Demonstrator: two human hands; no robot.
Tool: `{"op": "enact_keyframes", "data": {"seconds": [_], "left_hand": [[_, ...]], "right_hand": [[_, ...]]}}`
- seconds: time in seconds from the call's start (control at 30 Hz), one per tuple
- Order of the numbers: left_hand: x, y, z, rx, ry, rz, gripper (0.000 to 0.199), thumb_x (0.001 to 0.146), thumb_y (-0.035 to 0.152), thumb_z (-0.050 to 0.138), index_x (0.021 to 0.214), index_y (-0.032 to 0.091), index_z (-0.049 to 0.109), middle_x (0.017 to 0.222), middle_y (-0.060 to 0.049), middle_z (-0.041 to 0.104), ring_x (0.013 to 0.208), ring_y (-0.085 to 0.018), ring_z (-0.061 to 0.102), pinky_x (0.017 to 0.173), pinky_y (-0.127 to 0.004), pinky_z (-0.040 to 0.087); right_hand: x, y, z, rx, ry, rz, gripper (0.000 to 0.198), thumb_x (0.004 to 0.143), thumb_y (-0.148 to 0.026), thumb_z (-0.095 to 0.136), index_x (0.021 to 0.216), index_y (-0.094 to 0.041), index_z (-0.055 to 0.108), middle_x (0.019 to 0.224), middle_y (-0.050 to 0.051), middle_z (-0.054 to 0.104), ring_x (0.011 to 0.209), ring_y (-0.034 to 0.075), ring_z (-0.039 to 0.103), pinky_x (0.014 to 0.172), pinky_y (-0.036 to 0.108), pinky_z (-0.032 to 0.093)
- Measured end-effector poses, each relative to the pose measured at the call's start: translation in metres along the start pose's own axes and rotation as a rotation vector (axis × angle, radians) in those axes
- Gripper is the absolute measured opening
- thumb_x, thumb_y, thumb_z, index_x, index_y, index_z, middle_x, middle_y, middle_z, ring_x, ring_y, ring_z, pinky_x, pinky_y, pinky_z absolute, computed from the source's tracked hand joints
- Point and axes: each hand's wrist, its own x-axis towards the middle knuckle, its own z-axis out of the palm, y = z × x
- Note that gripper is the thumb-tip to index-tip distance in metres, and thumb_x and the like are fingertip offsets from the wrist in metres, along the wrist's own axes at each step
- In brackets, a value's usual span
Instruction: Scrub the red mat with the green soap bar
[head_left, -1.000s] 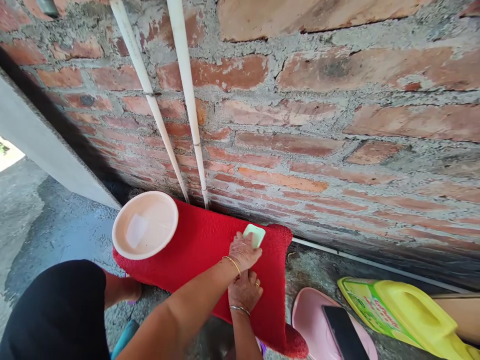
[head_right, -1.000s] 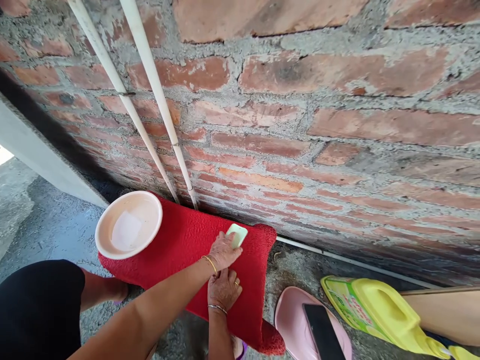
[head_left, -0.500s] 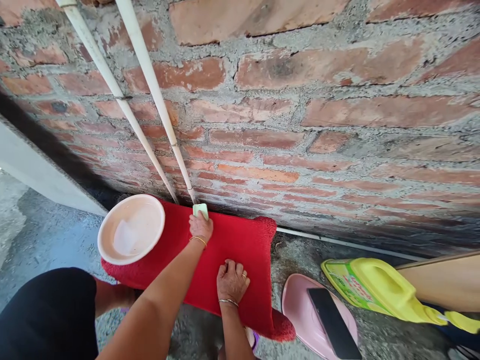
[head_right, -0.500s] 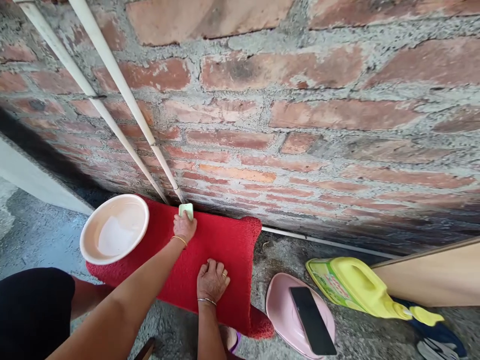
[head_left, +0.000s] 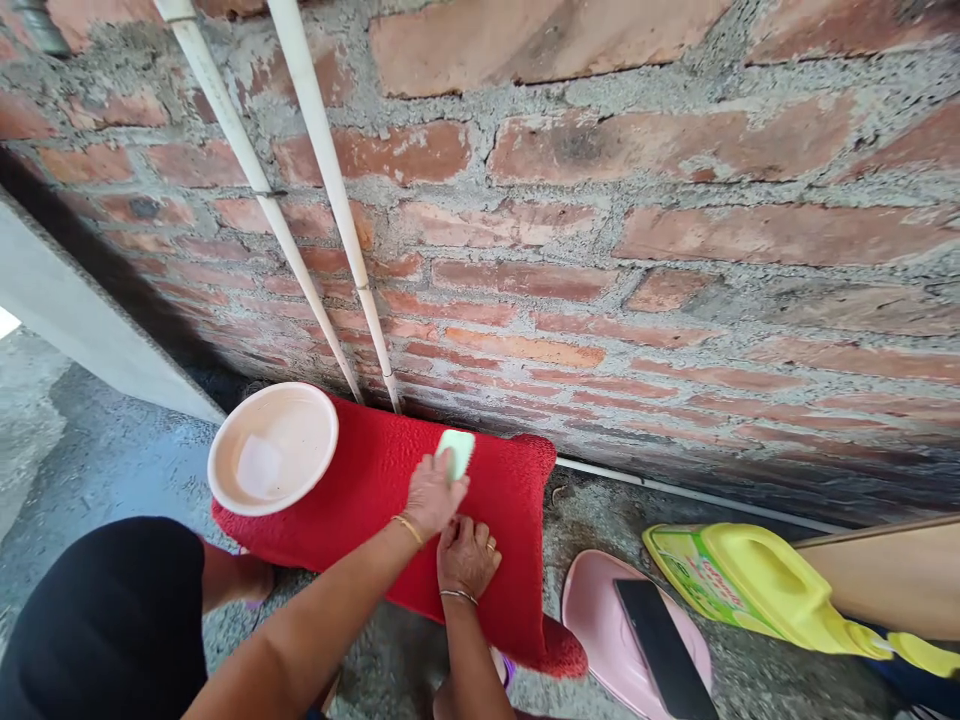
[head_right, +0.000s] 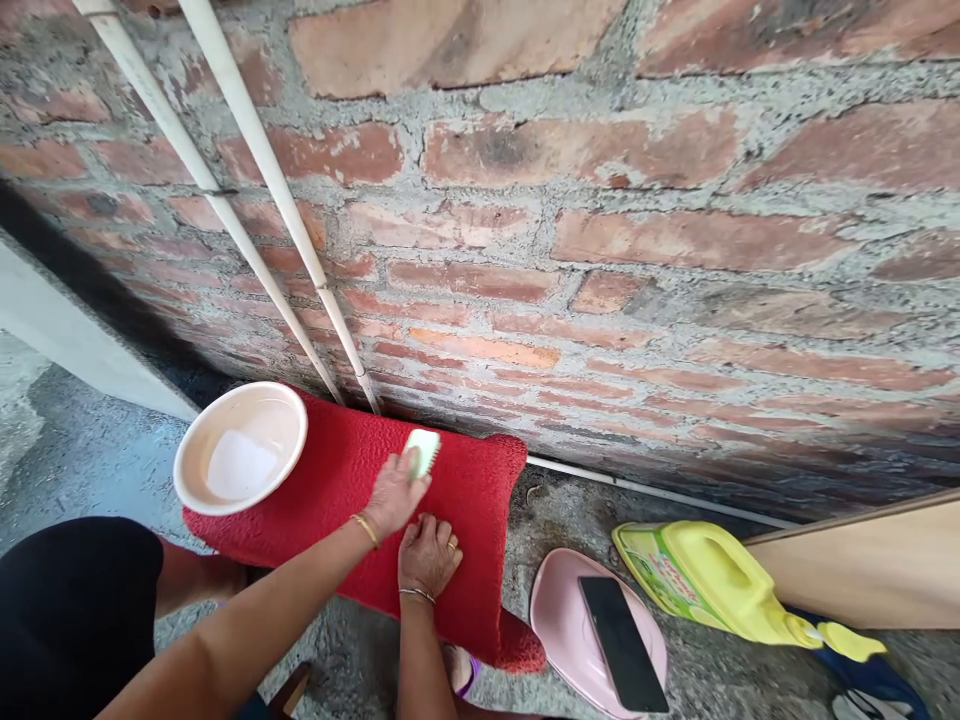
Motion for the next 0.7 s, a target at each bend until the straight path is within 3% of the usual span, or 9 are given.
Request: {"op": "enact_keyframes", "data": {"seconds": [0.13, 0.27, 0.43, 0.53, 0.63, 0.7], "left_hand": [[-0.011, -0.081, -0.023, 0.2, 0.2, -0.268, 0.054, 0.089, 0.042, 0.041, 0.136, 0.015, 0.044, 0.107, -0.015, 0.058, 0.096, -0.026, 0.055, 0.083, -0.038, 0.044], [-0.015, -0.112, -0.024, 0.284, 0.284, -0.446, 0.056, 0.09, 0.042, 0.042, 0.138, 0.014, 0.042, 0.104, -0.018, 0.058, 0.09, -0.028, 0.057, 0.074, -0.039, 0.046], [-0.011, -0.084, -0.007, 0.271, 0.314, -0.501, 0.059, 0.087, 0.04, 0.047, 0.138, 0.012, 0.042, 0.105, -0.019, 0.057, 0.091, -0.029, 0.057, 0.072, -0.039, 0.046], [-0.015, -0.048, 0.011, 0.26, 0.284, -0.448, 0.06, 0.085, 0.039, 0.049, 0.139, 0.012, 0.042, 0.107, -0.019, 0.057, 0.094, -0.029, 0.057, 0.076, -0.042, 0.046], [-0.025, -0.01, 0.036, 0.236, 0.172, -0.289, 0.062, 0.084, 0.04, 0.052, 0.14, 0.015, 0.04, 0.115, -0.019, 0.056, 0.102, -0.03, 0.055, 0.083, -0.047, 0.045], [-0.034, 0.01, 0.051, 0.132, -0.017, -0.038, 0.061, 0.084, 0.04, 0.055, 0.138, 0.016, 0.042, 0.123, -0.019, 0.053, 0.108, -0.031, 0.053, 0.087, -0.05, 0.045]], "right_hand": [[0.0, -0.003, -0.001, 0.017, 0.074, -0.002, 0.021, 0.083, -0.025, 0.048, 0.088, -0.021, 0.068, 0.083, 0.007, 0.057, 0.078, 0.02, 0.049, 0.065, 0.03, 0.027], [0.006, 0.001, -0.01, 0.102, 0.157, 0.059, 0.019, 0.08, -0.024, 0.05, 0.084, -0.021, 0.069, 0.087, 0.007, 0.058, 0.081, 0.02, 0.05, 0.066, 0.03, 0.03], [0.019, 0.031, -0.036, 0.151, 0.335, 0.358, 0.031, 0.082, -0.037, 0.048, 0.1, -0.022, 0.068, 0.112, 0.014, 0.057, 0.097, 0.029, 0.051, 0.077, 0.041, 0.037], [0.026, 0.059, -0.039, 0.2, 0.279, 0.612, 0.046, 0.083, -0.048, 0.045, 0.116, -0.022, 0.062, 0.117, 0.017, 0.056, 0.104, 0.033, 0.05, 0.081, 0.047, 0.039], [0.03, 0.085, -0.031, 0.334, 0.118, 0.818, 0.053, 0.084, -0.052, 0.039, 0.117, -0.017, 0.062, 0.102, 0.016, 0.063, 0.096, 0.032, 0.056, 0.077, 0.044, 0.043], [0.033, 0.098, -0.027, 0.398, 0.061, 0.852, 0.05, 0.084, -0.049, 0.036, 0.106, -0.016, 0.066, 0.087, 0.013, 0.065, 0.087, 0.03, 0.059, 0.072, 0.042, 0.045]]}}
